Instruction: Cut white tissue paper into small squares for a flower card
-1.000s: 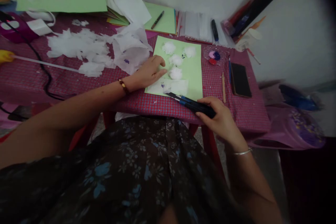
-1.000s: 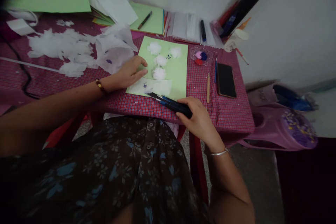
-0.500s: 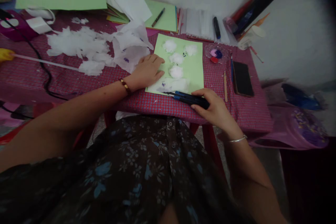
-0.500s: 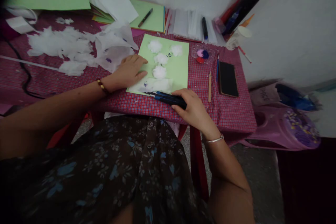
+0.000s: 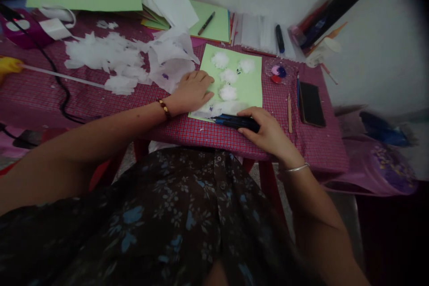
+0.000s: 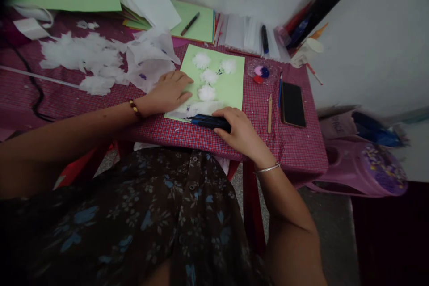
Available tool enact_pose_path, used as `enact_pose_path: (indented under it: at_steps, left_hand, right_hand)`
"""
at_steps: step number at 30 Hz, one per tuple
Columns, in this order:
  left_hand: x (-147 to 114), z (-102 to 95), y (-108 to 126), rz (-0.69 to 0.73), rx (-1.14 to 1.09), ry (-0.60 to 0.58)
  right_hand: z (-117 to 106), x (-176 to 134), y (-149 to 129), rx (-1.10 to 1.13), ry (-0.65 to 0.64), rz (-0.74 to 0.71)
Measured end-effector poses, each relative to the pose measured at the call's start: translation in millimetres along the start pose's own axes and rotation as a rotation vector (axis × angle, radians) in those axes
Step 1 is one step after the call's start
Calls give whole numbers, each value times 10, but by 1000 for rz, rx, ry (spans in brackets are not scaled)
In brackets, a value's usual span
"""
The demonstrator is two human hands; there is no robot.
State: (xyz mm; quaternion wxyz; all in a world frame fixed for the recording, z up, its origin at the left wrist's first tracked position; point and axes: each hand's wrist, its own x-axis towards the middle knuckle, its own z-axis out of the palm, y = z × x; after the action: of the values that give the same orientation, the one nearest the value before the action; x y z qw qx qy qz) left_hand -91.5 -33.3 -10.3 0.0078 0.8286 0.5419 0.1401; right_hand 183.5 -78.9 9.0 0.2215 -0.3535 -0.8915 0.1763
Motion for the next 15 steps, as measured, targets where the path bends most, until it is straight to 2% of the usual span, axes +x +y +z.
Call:
enact_pose_path:
  at_steps: [6, 15]
  left_hand:
    - [-14, -28, 24, 7, -14, 2]
    - [-15, 4, 13, 8, -14, 37]
  right_hand:
    - [-1, 67, -15, 10, -14, -25]
    - [9, 8, -44, 31, 2, 35]
